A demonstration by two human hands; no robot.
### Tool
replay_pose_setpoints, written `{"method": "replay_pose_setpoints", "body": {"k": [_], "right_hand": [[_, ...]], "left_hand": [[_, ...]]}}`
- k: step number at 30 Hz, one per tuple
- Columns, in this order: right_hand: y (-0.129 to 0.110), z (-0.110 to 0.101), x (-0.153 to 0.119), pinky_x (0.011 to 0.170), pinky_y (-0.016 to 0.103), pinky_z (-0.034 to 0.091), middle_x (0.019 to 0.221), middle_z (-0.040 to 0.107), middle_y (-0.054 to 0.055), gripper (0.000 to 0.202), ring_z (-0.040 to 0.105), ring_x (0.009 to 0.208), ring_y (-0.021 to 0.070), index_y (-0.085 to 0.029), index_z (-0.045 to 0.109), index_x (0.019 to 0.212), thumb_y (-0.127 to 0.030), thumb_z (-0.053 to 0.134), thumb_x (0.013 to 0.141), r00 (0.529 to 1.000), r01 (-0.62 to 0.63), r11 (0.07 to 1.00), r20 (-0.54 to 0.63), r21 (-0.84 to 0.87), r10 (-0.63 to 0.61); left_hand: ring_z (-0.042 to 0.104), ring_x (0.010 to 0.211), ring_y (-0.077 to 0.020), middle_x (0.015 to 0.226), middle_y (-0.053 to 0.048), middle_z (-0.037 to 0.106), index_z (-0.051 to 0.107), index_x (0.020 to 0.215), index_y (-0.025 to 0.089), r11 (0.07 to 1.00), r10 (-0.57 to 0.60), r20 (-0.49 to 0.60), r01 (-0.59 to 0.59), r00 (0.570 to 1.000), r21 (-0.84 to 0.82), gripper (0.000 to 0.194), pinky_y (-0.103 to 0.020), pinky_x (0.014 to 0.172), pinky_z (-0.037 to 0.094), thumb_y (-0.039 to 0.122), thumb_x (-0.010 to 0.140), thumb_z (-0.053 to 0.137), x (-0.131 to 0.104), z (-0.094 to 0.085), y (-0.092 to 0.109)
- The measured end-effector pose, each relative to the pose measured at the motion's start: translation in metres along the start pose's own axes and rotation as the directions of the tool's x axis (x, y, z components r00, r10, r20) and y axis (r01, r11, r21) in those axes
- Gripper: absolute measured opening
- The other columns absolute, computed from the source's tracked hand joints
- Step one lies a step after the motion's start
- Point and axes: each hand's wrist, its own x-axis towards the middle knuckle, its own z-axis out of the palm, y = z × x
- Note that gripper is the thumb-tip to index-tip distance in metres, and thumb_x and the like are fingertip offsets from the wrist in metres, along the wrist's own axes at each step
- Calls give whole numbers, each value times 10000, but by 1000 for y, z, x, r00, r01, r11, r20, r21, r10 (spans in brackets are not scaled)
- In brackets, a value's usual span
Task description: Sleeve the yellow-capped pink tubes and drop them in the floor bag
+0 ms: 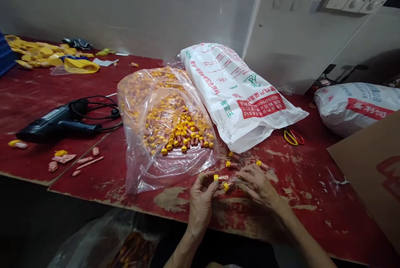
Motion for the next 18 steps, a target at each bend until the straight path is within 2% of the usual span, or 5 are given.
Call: {"method": "replay_pose_setpoints", "body": {"k": [2,6,11,15,18], "right_hand": [[-9,5,2,767,335,472,973,591,80,251,537,886,186,-207,569,1116,-206,528,868,999,18,999,28,31,-19],[-22,23,2,737,297,501,962,565,73,248,553,867,169,-208,544,1126,-182,446,900,998,-29,992,61,122,21],[-37,51,-7,768,323,503,959,568,73,299,549,876,177,-206,478,1201,-160,380,923,998,-44,989,-28,142,48],[-47,72,-12,784,340,469,1004,579,94,314,541,907,197,-186,465,1230,-168,378,928,989,-41,999,-142,19,43],[-51,88,-9,788,390,401,938,608,87,252,513,841,216,-166,534,1142,-194,415,921,984,-30,977,-180,-213,-10]], "left_hand": [[622,676,-119,765,8,662,662,828,170,998,25,1,-25,1000,60,315,-232,647,508,273,564,799,-3,0,-3],[634,770,-152,807,-25,685,702,839,168,976,85,11,-85,996,199,263,-266,749,506,313,628,760,-11,-4,-8],[632,901,-197,950,-69,695,717,948,187,887,208,77,-222,975,405,267,-302,827,488,365,779,611,-23,-11,-13],[633,865,-189,906,-66,690,709,913,190,774,244,200,-314,949,550,246,-299,797,491,334,834,526,-19,-22,-9],[613,763,-168,805,-49,653,683,772,193,581,322,271,-415,907,700,245,-283,720,485,297,852,477,6,-30,3]]}}
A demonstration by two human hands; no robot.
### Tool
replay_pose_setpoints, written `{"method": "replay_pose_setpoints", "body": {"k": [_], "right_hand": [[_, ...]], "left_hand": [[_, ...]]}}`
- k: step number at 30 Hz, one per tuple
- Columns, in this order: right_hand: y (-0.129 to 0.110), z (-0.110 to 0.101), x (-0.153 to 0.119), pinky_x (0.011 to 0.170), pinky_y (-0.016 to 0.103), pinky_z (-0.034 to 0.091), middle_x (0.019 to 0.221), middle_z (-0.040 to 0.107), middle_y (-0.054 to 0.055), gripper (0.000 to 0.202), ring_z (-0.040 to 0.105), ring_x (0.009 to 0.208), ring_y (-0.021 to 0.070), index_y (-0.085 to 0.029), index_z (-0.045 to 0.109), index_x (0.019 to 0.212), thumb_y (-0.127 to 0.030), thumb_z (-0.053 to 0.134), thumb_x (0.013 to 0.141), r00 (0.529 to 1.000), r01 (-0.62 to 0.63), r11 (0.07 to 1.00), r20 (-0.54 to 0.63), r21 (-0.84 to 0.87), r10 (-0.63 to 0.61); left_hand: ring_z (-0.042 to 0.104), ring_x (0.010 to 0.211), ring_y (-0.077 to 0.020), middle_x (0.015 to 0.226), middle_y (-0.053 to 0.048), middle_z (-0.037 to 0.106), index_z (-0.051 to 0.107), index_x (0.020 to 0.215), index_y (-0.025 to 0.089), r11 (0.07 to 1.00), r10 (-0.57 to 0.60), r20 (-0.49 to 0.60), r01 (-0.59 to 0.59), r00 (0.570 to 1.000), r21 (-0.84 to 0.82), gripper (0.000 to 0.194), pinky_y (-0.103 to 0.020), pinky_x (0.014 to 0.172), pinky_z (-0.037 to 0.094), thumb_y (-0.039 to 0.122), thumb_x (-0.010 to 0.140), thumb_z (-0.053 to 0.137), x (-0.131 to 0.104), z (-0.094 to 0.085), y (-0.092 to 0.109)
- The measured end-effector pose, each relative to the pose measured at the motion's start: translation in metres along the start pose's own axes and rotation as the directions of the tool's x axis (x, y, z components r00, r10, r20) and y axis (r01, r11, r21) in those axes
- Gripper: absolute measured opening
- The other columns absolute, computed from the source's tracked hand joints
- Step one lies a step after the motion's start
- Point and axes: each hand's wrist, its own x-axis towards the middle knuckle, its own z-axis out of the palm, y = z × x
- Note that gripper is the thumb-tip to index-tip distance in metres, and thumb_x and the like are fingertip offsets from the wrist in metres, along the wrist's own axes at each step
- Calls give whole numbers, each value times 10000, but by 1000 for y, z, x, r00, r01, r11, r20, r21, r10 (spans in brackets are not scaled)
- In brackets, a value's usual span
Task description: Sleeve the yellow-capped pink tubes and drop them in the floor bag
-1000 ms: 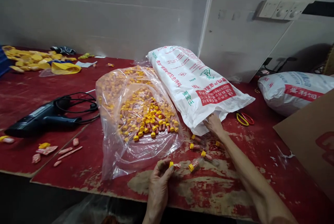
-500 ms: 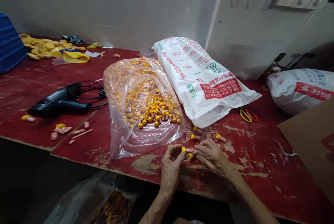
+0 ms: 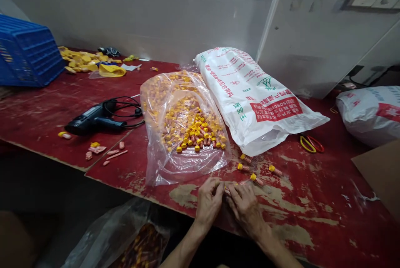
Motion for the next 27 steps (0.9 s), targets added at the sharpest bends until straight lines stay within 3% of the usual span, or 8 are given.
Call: {"method": "replay_pose_setpoints", "body": {"k": [2,5,9,13,16,20,23,27], "right_hand": [[-4,7,2,765,404,358,888,610,82,234,489,805,222,-166,568,1096,-223,426,919,1000,-7,991,-2,-130,7],[-2,8,6,777,398,332,907,597,80,233,473,830,222,-176,587,1069,-259,434,914,998,-57,982,-1,-178,58],[34,-5,22,771,337,347,934,576,67,227,474,853,194,-190,600,1054,-277,448,910,988,-149,978,4,-144,151],[112,-20,58,777,307,371,978,581,85,269,488,887,190,-176,630,1017,-208,383,914,907,-396,845,-9,-359,421],[169,-22,92,793,344,372,1046,576,145,297,488,938,232,-121,628,1022,-134,370,876,835,-466,735,31,-493,550],[213,-16,126,819,403,347,1095,565,228,294,471,1032,315,-40,618,1018,-68,424,799,811,-443,739,124,-508,572],[222,-18,133,825,417,345,1103,570,254,304,495,1033,334,-7,593,1056,-97,414,827,799,-427,762,193,-487,570],[199,-38,110,835,376,374,1005,628,199,286,564,963,283,-46,591,1060,-198,441,870,793,-391,809,285,-439,538]], "left_hand": [[592,728,-167,808,-51,624,657,792,193,980,81,-141,-53,987,193,226,-291,694,475,273,852,454,27,-11,-9],[581,753,-208,870,-92,608,623,910,162,867,165,-301,7,939,498,206,-323,680,460,268,832,465,76,-26,-25],[569,859,-282,876,-146,619,608,863,133,649,208,-202,19,957,761,194,-360,718,434,262,817,470,125,-35,-45],[570,840,-269,832,-134,639,603,823,150,625,239,-143,-39,961,780,196,-360,748,420,192,821,411,132,-39,-54],[585,801,-237,853,-105,649,598,880,161,769,219,-250,-9,943,639,196,-341,738,431,261,835,434,113,-44,-51],[594,741,-185,801,-33,648,609,858,194,994,-23,-319,56,947,97,243,-293,702,451,418,770,573,74,-48,-39],[594,714,-160,763,-13,647,630,827,179,943,-243,-205,182,948,-278,326,-255,660,462,457,666,684,47,-44,-28],[569,623,-121,697,9,633,647,847,167,799,-407,5,359,913,-483,357,-214,576,441,410,609,754,27,-33,-15]]}}
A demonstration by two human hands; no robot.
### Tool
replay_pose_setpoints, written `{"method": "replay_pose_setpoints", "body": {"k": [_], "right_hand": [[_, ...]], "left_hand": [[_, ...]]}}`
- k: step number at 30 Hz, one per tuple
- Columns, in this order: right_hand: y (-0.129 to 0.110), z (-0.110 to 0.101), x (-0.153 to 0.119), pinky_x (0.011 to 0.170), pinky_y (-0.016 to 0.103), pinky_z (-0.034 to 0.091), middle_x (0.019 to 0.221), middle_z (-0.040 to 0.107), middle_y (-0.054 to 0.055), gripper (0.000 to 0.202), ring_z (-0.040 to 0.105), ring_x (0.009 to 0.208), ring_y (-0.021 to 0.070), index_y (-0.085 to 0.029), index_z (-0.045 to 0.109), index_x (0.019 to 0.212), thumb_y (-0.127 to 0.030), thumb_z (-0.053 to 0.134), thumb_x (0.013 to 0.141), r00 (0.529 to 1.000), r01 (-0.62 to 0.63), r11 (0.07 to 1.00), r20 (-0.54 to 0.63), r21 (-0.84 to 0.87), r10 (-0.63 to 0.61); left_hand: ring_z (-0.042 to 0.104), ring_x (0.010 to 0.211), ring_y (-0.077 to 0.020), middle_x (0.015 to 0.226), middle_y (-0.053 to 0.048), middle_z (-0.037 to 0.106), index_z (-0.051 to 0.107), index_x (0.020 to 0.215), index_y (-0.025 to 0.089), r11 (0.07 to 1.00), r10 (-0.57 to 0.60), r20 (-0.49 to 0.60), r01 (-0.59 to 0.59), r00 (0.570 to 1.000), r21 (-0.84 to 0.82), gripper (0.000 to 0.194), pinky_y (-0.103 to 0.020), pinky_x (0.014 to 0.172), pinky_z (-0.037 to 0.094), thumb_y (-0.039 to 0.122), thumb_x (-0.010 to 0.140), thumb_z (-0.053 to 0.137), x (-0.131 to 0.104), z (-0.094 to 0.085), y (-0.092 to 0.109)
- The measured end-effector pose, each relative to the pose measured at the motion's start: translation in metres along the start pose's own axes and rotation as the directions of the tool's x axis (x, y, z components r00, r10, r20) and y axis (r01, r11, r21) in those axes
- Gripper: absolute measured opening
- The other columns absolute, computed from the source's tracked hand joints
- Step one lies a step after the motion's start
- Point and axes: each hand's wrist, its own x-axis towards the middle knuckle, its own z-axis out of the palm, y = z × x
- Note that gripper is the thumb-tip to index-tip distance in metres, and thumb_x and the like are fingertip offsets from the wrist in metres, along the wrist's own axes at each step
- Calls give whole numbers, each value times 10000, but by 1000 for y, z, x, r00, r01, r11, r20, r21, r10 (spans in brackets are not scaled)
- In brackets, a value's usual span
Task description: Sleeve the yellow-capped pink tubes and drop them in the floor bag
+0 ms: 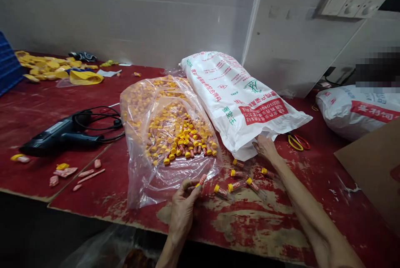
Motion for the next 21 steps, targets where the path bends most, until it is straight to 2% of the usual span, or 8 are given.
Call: {"method": "replay_pose_setpoints", "body": {"k": [3,5,6,7,9,14,18,21], "right_hand": [[-11,-10,-61,835,280,420,1073,636,99,299,587,973,189,-148,565,1139,-262,406,913,993,108,985,24,133,-112],[-25,-13,-104,818,252,456,1109,632,69,309,595,982,161,-188,552,1172,-305,398,931,965,234,856,-6,461,-261],[-33,-14,-122,812,253,469,1102,638,55,295,600,974,155,-213,562,1160,-316,404,934,946,281,786,-20,551,-324],[-41,-14,-138,825,264,475,1095,643,52,282,600,981,157,-223,570,1150,-317,416,933,927,325,723,-54,610,-371],[-56,-13,-158,844,284,480,1084,646,53,258,596,993,160,-232,575,1135,-301,432,931,905,376,659,-103,652,-414],[-77,-7,-171,829,325,490,1042,654,64,222,606,959,176,-225,563,1106,-261,439,926,885,454,667,-214,590,-413],[-86,-1,-174,807,338,508,1020,659,67,211,619,924,186,-217,560,1091,-245,439,921,878,478,690,-285,543,-384],[-95,5,-180,779,331,526,1005,662,73,225,632,902,186,-210,545,1109,-235,421,923,867,497,682,-332,536,-371]], "left_hand": [[590,677,-126,739,3,647,664,831,167,995,-11,86,19,996,-96,302,-215,621,462,337,603,768,-10,14,0],[613,740,-143,801,-14,666,672,838,168,989,-25,161,48,987,-139,281,-231,671,480,301,608,765,-16,25,0],[620,762,-149,823,-19,673,671,848,171,986,-37,194,68,980,-153,284,-239,691,486,290,608,764,-20,31,-1],[624,772,-150,829,-19,675,668,854,173,984,-47,214,82,976,-161,290,-242,702,488,282,604,765,-24,36,-2],[621,750,-138,799,-8,670,655,835,175,983,-45,196,79,980,-168,290,-233,696,486,276,590,772,-31,44,-4],[606,693,-115,743,0,661,660,782,165,983,11,56,0,998,-181,255,-220,690,485,287,593,779,-44,50,-13],[631,736,-155,763,-22,685,695,778,164,988,21,37,-15,999,-156,240,-268,738,508,308,603,775,-53,55,-16],[649,855,-199,874,-55,719,723,860,181,995,44,52,-39,998,-96,254,-301,816,503,365,686,709,-65,60,-20]]}}
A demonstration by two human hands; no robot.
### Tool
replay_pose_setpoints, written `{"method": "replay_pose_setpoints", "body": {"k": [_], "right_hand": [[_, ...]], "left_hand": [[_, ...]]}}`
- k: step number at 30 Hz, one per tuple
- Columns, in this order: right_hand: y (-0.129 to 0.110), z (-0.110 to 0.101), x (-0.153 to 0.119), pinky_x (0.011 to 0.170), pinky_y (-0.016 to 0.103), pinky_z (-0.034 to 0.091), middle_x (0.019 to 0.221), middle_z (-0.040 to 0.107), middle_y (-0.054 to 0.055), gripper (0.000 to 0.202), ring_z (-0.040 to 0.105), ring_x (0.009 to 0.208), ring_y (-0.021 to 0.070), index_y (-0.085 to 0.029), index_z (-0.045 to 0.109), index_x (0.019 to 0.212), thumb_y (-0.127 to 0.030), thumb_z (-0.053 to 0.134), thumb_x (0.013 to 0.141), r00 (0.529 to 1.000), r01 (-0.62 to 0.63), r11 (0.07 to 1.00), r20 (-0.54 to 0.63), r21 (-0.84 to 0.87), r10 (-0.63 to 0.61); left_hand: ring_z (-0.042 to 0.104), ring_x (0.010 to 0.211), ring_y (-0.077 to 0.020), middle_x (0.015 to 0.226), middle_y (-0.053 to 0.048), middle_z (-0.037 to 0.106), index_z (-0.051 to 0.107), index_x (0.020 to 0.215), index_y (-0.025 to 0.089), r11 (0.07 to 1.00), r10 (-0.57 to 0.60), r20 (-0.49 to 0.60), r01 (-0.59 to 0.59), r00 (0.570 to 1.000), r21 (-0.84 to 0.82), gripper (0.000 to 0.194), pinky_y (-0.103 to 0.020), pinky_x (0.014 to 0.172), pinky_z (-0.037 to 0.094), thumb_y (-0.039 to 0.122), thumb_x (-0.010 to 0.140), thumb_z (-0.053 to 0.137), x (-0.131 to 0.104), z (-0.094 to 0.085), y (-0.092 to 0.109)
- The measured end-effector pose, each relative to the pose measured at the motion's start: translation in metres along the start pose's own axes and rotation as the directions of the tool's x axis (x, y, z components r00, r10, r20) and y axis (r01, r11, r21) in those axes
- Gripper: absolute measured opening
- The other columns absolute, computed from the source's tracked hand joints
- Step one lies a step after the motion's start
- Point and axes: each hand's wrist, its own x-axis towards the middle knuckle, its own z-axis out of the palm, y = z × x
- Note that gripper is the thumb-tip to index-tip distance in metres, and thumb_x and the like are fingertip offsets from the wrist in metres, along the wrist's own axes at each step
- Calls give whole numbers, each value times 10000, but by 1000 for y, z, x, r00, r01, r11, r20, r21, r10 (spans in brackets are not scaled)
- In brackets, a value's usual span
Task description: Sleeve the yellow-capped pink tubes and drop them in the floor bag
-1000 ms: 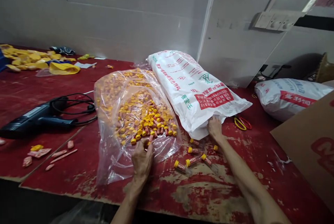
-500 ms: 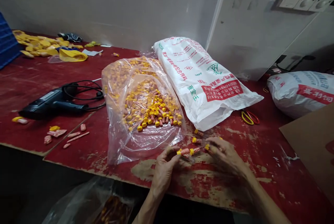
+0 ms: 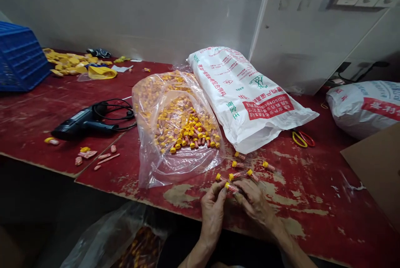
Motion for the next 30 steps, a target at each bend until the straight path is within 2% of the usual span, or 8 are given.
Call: {"method": "replay_pose_setpoints", "body": {"k": [5,9,12,15,20,23,26,30], "right_hand": [[-3,16,-10,743,329,521,972,659,77,209,633,886,190,-210,527,1099,-240,394,940,994,-8,1000,-110,-10,7],[12,14,-18,779,359,481,982,654,74,230,611,898,202,-203,514,1136,-224,436,920,992,41,994,-117,-101,-53],[28,6,-21,788,367,441,995,651,66,248,591,908,210,-203,521,1138,-212,470,895,990,32,969,-129,-244,-65],[32,2,-24,794,366,406,973,644,65,240,569,908,211,-205,539,1117,-198,475,886,991,-19,929,-133,-370,-33],[34,1,-19,834,384,388,1004,619,78,224,532,936,215,-205,568,1083,-218,472,881,989,-56,901,-145,-430,-8],[58,-10,5,851,376,385,997,620,78,210,526,935,208,-191,588,1028,-203,426,895,971,-148,885,-234,-441,46],[98,-27,47,795,313,401,910,628,70,215,536,875,188,-172,616,923,-197,404,902,929,-359,822,-256,-441,268],[142,-32,107,782,319,394,868,628,118,191,536,862,214,-117,638,880,-163,454,858,896,-444,774,-243,-451,371]], "left_hand": [[635,1006,-243,1053,-89,709,701,1057,218,989,48,107,-63,993,137,332,-348,904,482,387,791,594,-15,0,-6],[645,946,-242,927,-79,722,740,913,240,911,165,225,-236,960,339,212,-363,871,489,310,805,573,9,-7,0],[627,933,-230,942,-83,688,714,880,221,712,387,130,-386,913,586,195,-356,843,486,241,807,534,55,-19,14],[614,810,-208,955,-115,630,638,984,156,294,517,50,-232,855,927,243,-320,717,485,215,844,449,112,-35,30],[578,839,-271,918,-155,596,625,871,136,103,517,131,-213,846,972,214,-341,679,432,247,849,443,178,-51,41],[571,817,-264,896,-148,594,618,828,143,35,514,190,-242,837,970,234,-331,665,419,236,863,407,187,-58,38],[569,823,-249,909,-137,603,614,826,153,-13,510,240,-271,826,962,232,-326,703,424,234,870,401,183,-66,35],[561,882,-248,947,-127,613,620,872,155,-63,477,290,-297,830,953,233,-323,784,420,201,870,392,175,-75,29]]}}
